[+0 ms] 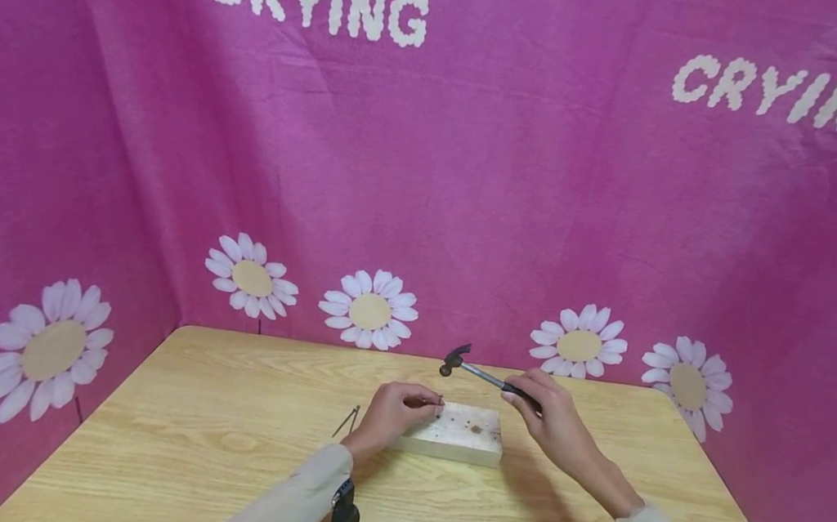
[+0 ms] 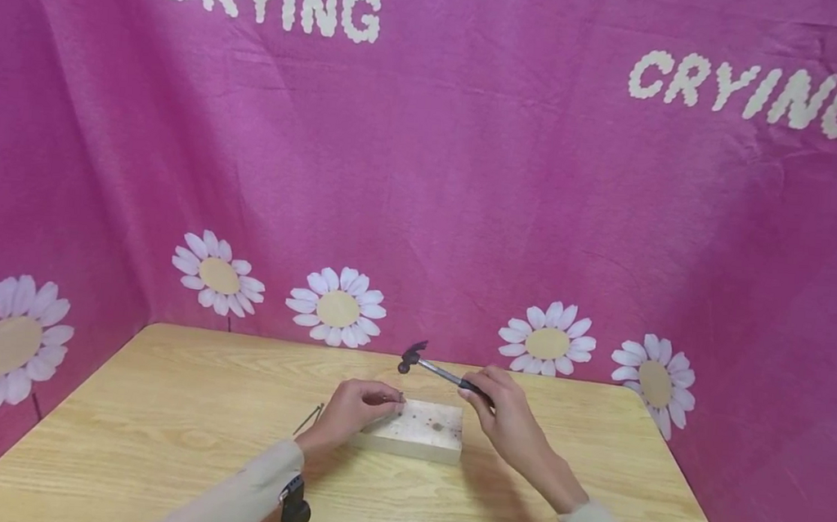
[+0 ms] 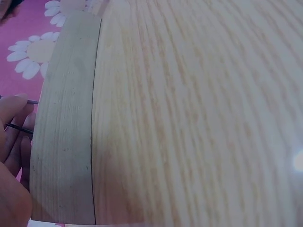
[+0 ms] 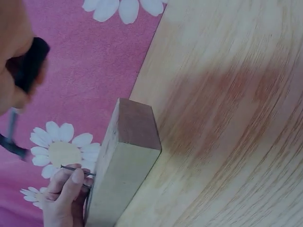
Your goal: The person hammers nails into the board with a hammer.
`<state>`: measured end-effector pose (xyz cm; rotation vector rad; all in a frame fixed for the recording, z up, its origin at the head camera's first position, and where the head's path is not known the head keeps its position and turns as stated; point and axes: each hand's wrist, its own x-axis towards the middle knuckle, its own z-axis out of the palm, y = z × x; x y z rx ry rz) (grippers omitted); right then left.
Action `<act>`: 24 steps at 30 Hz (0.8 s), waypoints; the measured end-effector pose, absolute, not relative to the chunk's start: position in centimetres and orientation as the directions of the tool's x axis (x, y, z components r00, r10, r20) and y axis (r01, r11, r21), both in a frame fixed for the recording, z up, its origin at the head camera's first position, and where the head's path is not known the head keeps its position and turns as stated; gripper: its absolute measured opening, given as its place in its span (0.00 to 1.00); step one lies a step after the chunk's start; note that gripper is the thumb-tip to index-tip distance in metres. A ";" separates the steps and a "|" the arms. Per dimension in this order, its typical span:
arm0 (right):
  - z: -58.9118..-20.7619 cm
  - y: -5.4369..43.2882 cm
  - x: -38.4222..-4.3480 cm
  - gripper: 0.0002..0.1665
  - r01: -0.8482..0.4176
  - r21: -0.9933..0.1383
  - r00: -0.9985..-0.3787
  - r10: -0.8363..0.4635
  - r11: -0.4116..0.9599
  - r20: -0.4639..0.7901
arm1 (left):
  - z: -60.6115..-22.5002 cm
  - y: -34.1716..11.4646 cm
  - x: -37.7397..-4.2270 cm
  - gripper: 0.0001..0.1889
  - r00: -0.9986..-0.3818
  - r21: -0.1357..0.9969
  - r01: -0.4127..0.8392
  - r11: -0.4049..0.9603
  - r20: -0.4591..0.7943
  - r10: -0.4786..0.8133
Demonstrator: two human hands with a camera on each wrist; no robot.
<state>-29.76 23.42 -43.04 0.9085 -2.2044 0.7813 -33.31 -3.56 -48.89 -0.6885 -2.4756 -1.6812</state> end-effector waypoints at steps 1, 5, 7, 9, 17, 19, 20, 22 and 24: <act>-43.0 23.4 -29.7 0.11 -0.762 -0.283 -0.564 -0.384 0.582 0.731 | -48.9 -3.6 -33.3 0.06 -0.897 0.866 0.399 0.301 0.300 0.324; -43.2 23.3 -29.8 0.11 -0.781 -0.235 -0.550 -0.458 0.579 0.699 | -48.9 -3.7 -33.4 0.05 -0.903 0.863 0.391 0.321 0.291 0.318; -43.4 23.2 -29.9 0.10 -0.786 -0.220 -0.550 -0.491 0.578 0.676 | -48.9 -3.7 -33.5 0.05 -0.907 0.863 0.382 0.330 0.282 0.312; -43.5 23.1 -29.9 0.09 -0.777 -0.237 -0.562 -0.475 0.583 0.677 | -48.8 -3.8 -33.5 0.05 -0.912 0.868 0.369 0.333 0.268 0.311; -43.5 23.1 -29.9 0.09 -0.762 -0.269 -0.578 -0.429 0.590 0.694 | -48.4 -3.8 -33.7 0.07 -0.913 0.900 0.337 0.276 0.241 0.330; -43.6 23.1 -29.9 0.08 -0.767 -0.256 -0.579 -0.463 0.588 0.671 | -48.4 -3.9 -33.7 0.07 -0.917 0.905 0.328 0.269 0.237 0.321; -43.6 23.0 -29.9 0.08 -0.767 -0.257 -0.581 -0.467 0.588 0.667 | -48.3 -3.9 -33.7 0.08 -0.920 0.907 0.322 0.271 0.232 0.317; -43.6 23.0 -29.9 0.08 -0.754 -0.285 -0.594 -0.430 0.592 0.679 | -48.3 -4.0 -33.6 0.08 -0.919 0.909 0.319 0.267 0.228 0.321; -43.4 23.0 -29.9 0.09 -0.745 -0.312 -0.597 -0.381 0.589 0.706 | -48.3 -4.0 -33.6 0.08 -0.916 0.909 0.322 0.266 0.227 0.331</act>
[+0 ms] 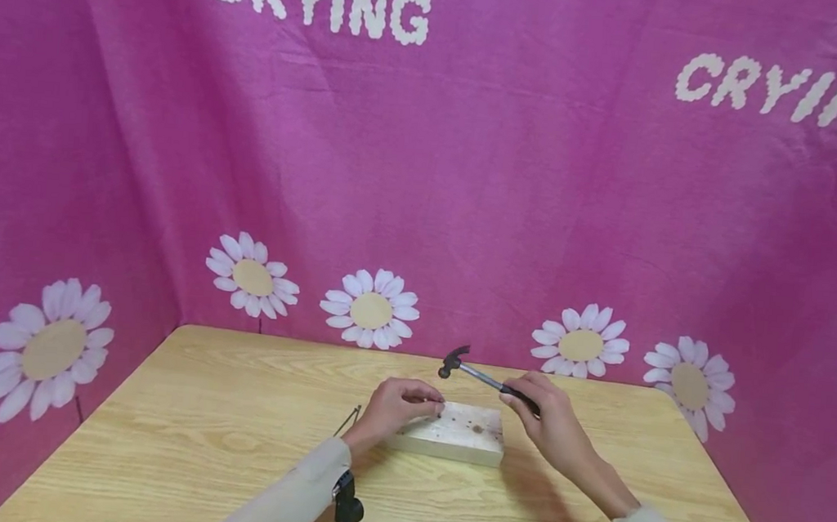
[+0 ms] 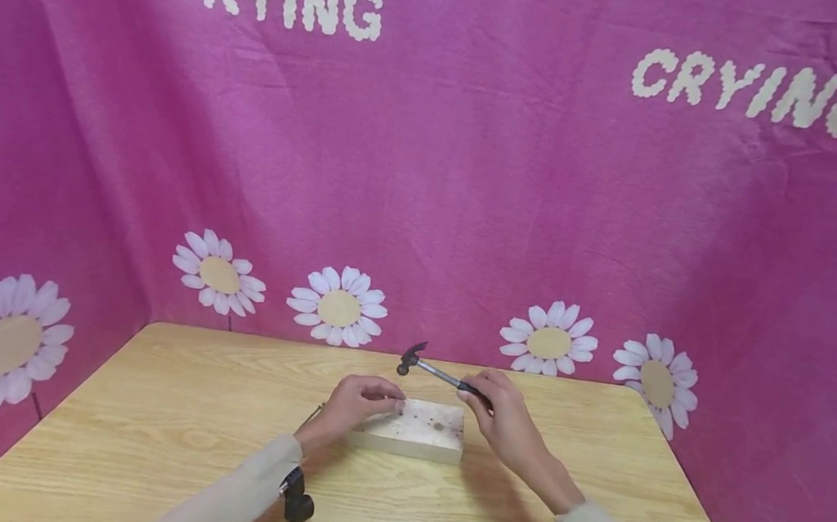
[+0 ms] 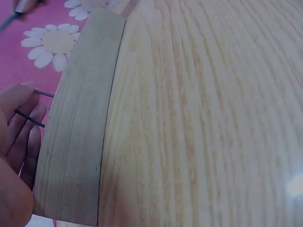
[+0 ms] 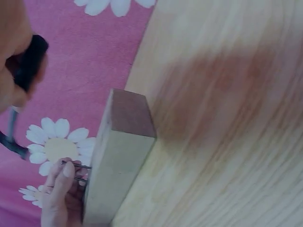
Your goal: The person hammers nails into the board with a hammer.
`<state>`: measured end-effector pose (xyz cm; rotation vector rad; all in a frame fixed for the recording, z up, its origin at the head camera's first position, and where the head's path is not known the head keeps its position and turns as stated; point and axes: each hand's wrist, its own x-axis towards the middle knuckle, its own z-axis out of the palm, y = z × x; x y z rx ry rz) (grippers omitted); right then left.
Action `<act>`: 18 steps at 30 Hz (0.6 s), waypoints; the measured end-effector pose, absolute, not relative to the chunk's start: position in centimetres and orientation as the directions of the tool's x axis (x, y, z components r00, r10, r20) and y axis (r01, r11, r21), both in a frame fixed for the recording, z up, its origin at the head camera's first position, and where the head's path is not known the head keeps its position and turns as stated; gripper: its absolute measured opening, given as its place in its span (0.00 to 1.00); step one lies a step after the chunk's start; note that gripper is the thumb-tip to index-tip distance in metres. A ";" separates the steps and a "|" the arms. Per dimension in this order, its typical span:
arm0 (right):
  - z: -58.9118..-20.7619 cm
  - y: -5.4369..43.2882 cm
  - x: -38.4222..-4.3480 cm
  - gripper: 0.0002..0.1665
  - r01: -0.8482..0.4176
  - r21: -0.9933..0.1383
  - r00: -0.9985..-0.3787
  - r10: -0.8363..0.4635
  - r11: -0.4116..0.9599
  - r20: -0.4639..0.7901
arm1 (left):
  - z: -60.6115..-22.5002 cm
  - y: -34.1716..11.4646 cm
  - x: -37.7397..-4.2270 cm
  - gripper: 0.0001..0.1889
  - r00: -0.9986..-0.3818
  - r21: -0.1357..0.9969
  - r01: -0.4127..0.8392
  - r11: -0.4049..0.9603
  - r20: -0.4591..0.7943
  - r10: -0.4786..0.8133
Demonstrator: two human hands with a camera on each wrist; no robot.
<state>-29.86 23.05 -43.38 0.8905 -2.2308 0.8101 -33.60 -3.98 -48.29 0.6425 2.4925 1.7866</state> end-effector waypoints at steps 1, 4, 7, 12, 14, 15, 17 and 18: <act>-43.3 23.1 -29.8 0.10 -0.745 -0.317 -0.594 -0.366 0.587 0.716 | -48.3 -4.0 -33.6 0.08 -0.914 0.909 0.321 0.265 0.225 0.336; -43.1 23.2 -29.9 0.11 -0.763 -0.267 -0.568 -0.413 0.588 0.712 | -48.3 -3.8 -33.7 0.08 -0.914 0.907 0.323 0.270 0.226 0.336; -43.3 23.3 -30.1 0.10 -0.784 -0.219 -0.554 -0.495 0.581 0.670 | -48.5 -3.7 -33.9 0.07 -0.918 0.902 0.326 0.282 0.231 0.323; -43.6 23.3 -30.1 0.08 -0.762 -0.268 -0.584 -0.448 0.589 0.676 | -48.7 -3.7 -33.9 0.07 -0.914 0.899 0.337 0.279 0.241 0.326; -43.7 23.3 -30.0 0.08 -0.762 -0.273 -0.585 -0.442 0.587 0.680 | -48.8 -3.6 -33.8 0.07 -0.914 0.900 0.337 0.275 0.243 0.325; -43.8 23.3 -30.1 0.08 -0.768 -0.260 -0.576 -0.453 0.585 0.681 | -48.8 -3.6 -33.7 0.07 -0.916 0.901 0.335 0.276 0.243 0.318; -43.9 23.4 -30.1 0.09 -0.777 -0.243 -0.569 -0.482 0.581 0.666 | -48.9 -3.6 -33.7 0.07 -0.922 0.904 0.327 0.276 0.241 0.304; -44.0 23.4 -30.1 0.09 -0.783 -0.232 -0.563 -0.498 0.577 0.660 | -49.0 -3.6 -33.7 0.07 -0.923 0.904 0.328 0.275 0.244 0.297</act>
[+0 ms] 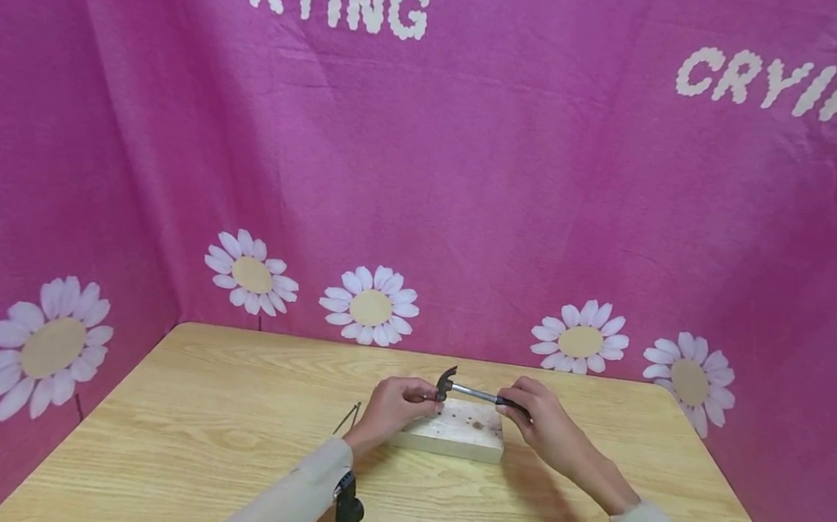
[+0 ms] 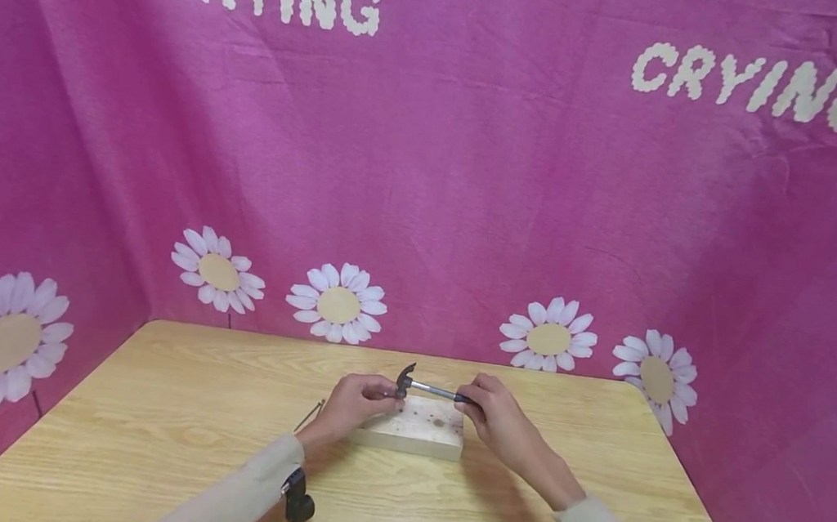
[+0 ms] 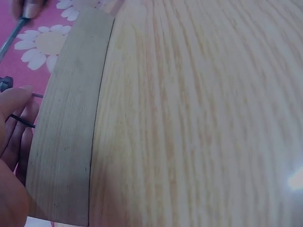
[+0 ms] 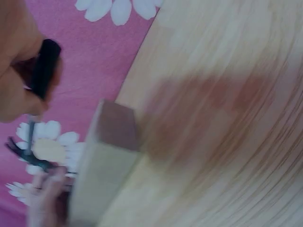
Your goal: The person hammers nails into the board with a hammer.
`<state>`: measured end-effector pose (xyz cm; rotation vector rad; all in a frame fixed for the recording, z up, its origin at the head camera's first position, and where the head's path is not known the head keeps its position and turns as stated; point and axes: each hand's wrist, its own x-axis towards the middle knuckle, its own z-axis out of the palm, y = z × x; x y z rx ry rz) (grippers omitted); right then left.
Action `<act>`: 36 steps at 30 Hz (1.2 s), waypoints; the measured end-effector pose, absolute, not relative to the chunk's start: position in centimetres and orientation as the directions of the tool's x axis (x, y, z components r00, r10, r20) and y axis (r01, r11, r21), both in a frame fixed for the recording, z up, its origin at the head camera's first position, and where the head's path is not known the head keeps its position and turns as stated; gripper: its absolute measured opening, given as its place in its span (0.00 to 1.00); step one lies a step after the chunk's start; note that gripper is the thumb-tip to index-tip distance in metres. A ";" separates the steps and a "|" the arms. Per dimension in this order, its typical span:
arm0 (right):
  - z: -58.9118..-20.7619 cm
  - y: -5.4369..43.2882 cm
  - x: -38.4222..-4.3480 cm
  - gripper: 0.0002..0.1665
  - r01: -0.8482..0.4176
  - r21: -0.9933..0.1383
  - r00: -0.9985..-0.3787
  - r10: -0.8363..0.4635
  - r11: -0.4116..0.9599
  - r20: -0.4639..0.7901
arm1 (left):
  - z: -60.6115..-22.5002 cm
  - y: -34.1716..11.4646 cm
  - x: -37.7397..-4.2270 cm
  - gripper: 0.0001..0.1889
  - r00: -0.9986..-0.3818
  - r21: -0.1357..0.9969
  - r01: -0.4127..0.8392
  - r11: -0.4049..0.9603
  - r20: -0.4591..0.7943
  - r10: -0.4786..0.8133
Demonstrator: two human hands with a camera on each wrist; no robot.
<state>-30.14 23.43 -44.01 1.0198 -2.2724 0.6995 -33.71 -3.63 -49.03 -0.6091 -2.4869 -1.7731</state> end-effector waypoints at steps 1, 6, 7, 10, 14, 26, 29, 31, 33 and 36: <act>-44.1 23.5 -30.2 0.10 -0.788 -0.225 -0.558 -0.510 0.573 0.654 | -49.1 -3.6 -33.7 0.07 -0.924 0.904 0.329 0.273 0.248 0.290; -43.8 23.7 -30.4 0.10 -0.790 -0.223 -0.550 -0.499 0.571 0.670 | -49.3 -3.5 -33.7 0.06 -0.921 0.900 0.347 0.265 0.274 0.278; -43.8 23.8 -30.4 0.10 -0.789 -0.228 -0.551 -0.493 0.571 0.673 | -49.3 -3.5 -33.7 0.06 -0.921 0.900 0.348 0.261 0.276 0.276; -43.6 23.9 -30.5 0.10 -0.779 -0.236 -0.562 -0.482 0.581 0.672 | -49.2 -3.4 -33.6 0.05 -0.923 0.904 0.344 0.255 0.276 0.268; -43.6 24.2 -30.5 0.09 -0.764 -0.252 -0.586 -0.474 0.594 0.657 | -49.0 -3.4 -33.5 0.05 -0.927 0.907 0.332 0.259 0.264 0.266; -44.2 24.7 -30.1 0.07 -0.714 -0.322 -0.658 -0.438 0.622 0.612 | -49.0 -3.8 -33.7 0.06 -0.905 0.901 0.366 0.231 0.288 0.313; -44.4 24.8 -30.1 0.07 -0.688 -0.345 -0.687 -0.418 0.639 0.595 | -48.9 -4.0 -33.6 0.07 -0.898 0.905 0.365 0.218 0.281 0.337; -44.4 24.9 -30.0 0.06 -0.667 -0.368 -0.710 -0.404 0.647 0.577 | -48.9 -4.3 -33.5 0.09 -0.893 0.908 0.367 0.205 0.282 0.350; -44.4 24.9 -30.1 0.05 -0.649 -0.390 -0.731 -0.394 0.653 0.558 | -48.8 -4.7 -33.3 0.11 -0.894 0.910 0.362 0.201 0.277 0.352; -44.4 24.9 -30.1 0.05 -0.626 -0.418 -0.757 -0.383 0.659 0.530 | -48.7 -5.4 -33.1 0.14 -0.902 0.917 0.349 0.194 0.272 0.335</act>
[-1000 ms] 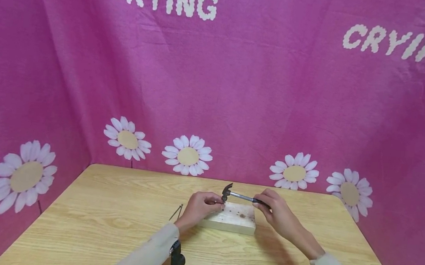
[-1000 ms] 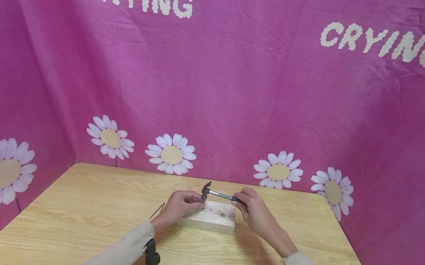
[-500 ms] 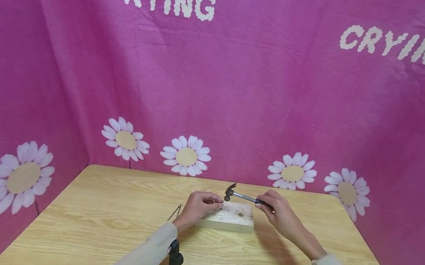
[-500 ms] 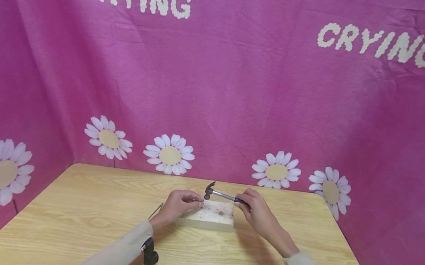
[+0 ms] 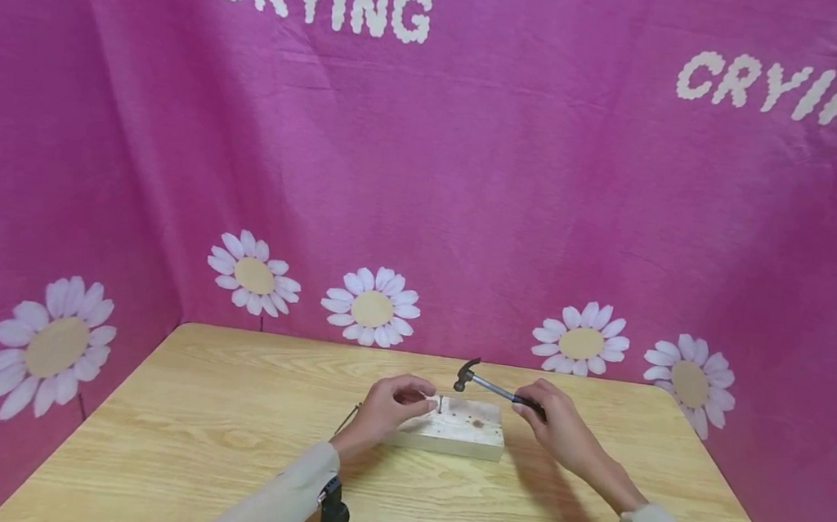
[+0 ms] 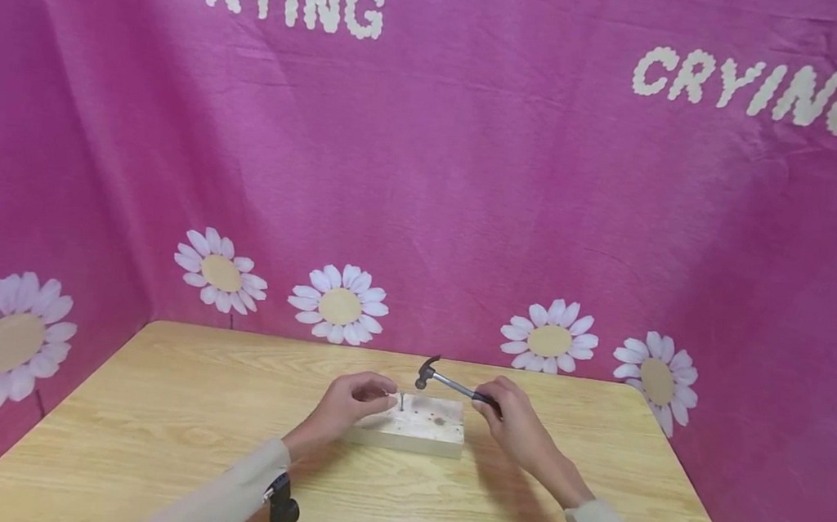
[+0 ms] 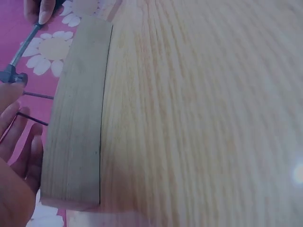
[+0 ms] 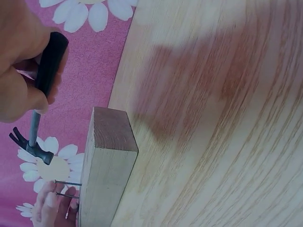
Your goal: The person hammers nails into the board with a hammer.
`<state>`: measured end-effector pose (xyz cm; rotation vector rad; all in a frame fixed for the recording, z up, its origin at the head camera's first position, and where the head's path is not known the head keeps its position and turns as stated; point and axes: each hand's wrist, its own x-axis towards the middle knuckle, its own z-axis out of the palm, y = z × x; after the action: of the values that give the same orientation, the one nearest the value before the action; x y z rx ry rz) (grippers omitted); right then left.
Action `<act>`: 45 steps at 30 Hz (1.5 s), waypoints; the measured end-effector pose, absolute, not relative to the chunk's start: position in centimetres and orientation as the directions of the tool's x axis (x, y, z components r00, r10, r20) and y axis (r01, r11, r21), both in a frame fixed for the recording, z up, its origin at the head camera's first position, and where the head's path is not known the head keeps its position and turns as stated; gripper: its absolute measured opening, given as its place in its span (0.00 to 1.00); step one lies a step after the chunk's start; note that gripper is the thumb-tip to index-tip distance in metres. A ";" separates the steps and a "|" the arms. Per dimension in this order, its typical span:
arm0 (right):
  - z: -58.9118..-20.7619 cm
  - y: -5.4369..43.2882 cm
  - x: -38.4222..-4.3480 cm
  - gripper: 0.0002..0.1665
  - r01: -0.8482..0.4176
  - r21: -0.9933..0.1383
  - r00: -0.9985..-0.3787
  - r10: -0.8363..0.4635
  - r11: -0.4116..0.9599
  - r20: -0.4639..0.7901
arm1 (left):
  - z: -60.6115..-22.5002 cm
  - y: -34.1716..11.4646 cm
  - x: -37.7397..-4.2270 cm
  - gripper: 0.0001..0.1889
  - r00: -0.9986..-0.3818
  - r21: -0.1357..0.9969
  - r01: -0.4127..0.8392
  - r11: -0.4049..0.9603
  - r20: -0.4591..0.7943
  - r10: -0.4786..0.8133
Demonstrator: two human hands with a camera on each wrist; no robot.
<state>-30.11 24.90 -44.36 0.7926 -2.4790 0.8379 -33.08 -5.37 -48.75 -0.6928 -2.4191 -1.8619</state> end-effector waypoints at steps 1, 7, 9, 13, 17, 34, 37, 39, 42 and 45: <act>-44.3 24.9 -30.1 0.05 -0.617 -0.429 -0.767 -0.380 0.660 0.517 | -48.7 -5.6 -33.0 0.14 -0.906 0.918 0.346 0.192 0.273 0.323; -44.2 25.2 -30.1 0.06 -0.562 -0.473 -0.819 -0.375 0.679 0.434 | -48.4 -7.8 -33.1 0.10 -0.931 0.918 0.346 0.192 0.311 0.194; -44.2 25.3 -30.2 0.07 -0.553 -0.484 -0.827 -0.380 0.678 0.414 | -48.3 -8.7 -33.1 0.09 -0.939 0.920 0.332 0.207 0.303 0.161; -44.4 25.6 -30.2 0.07 -0.546 -0.511 -0.835 -0.386 0.664 0.392 | -48.2 -10.3 -33.2 0.09 -0.953 0.921 0.300 0.250 0.276 0.127; -44.4 25.8 -30.3 0.06 -0.545 -0.527 -0.837 -0.384 0.652 0.390 | -48.3 -11.7 -33.2 0.09 -0.960 0.910 0.279 0.307 0.260 0.104; -44.8 27.0 -30.6 0.04 -0.548 -0.537 -0.835 -0.380 0.641 0.398 | -48.8 -15.1 -32.6 0.04 -0.983 0.873 0.179 0.454 0.143 0.113; -45.0 27.4 -30.7 0.04 -0.540 -0.538 -0.839 -0.368 0.648 0.400 | -48.9 -15.2 -32.3 0.03 -0.982 0.839 0.183 0.512 0.132 0.134; -45.2 27.7 -30.7 0.05 -0.530 -0.541 -0.846 -0.356 0.653 0.398 | -48.8 -15.3 -32.2 0.04 -0.980 0.811 0.191 0.553 0.128 0.152; -45.3 28.1 -30.7 0.08 -0.506 -0.565 -0.861 -0.337 0.652 0.382 | -48.6 -15.3 -32.0 0.04 -0.979 0.787 0.191 0.587 0.109 0.172; -45.4 28.4 -30.7 0.11 -0.434 -0.665 -0.900 -0.319 0.608 0.295 | -48.2 -15.3 -31.9 0.04 -0.980 0.771 0.176 0.612 0.080 0.182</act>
<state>-30.70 28.44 -45.37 0.6324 -2.6832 1.1693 -31.88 -15.34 -48.23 -0.3144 -2.8267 -1.3502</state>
